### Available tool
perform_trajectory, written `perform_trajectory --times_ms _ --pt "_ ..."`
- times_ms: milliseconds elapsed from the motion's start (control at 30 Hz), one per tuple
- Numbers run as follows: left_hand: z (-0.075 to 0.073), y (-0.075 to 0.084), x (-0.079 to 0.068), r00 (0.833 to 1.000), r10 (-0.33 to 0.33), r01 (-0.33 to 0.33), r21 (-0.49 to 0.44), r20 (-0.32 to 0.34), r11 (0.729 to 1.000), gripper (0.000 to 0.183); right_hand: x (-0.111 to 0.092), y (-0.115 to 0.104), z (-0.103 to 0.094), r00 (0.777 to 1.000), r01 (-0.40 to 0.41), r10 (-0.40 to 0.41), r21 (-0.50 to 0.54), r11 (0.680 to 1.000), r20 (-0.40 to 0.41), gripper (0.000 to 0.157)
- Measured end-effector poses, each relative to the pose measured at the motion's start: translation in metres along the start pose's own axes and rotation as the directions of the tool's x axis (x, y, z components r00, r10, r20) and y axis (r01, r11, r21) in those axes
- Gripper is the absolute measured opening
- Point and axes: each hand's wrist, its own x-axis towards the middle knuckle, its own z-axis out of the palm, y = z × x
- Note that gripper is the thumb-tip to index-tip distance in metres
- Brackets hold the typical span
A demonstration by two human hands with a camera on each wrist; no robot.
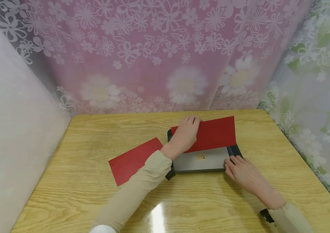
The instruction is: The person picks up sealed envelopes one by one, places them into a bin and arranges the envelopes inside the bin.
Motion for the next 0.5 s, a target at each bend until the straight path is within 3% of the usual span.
perform_trajectory --times_ms 100,233,500 --pt "0.013 0.001 -0.001 0.997 -0.004 0.004 -0.005 0.08 1.0 0.043 0.001 0.0 0.0 1.0 -0.002 0.002 0.002 1.0 0.003 0.022" --pt "0.026 0.0 -0.004 0.981 -0.02 0.021 -0.004 0.195 1.0 0.045 0.0 0.001 0.002 0.999 -0.018 0.018 0.002 1.0 0.031 0.018" --pt "0.041 0.002 -0.016 0.958 -0.012 0.0 0.039 0.287 0.999 0.035 -0.004 0.002 0.002 0.99 -0.06 0.062 -0.016 0.998 0.128 0.005"
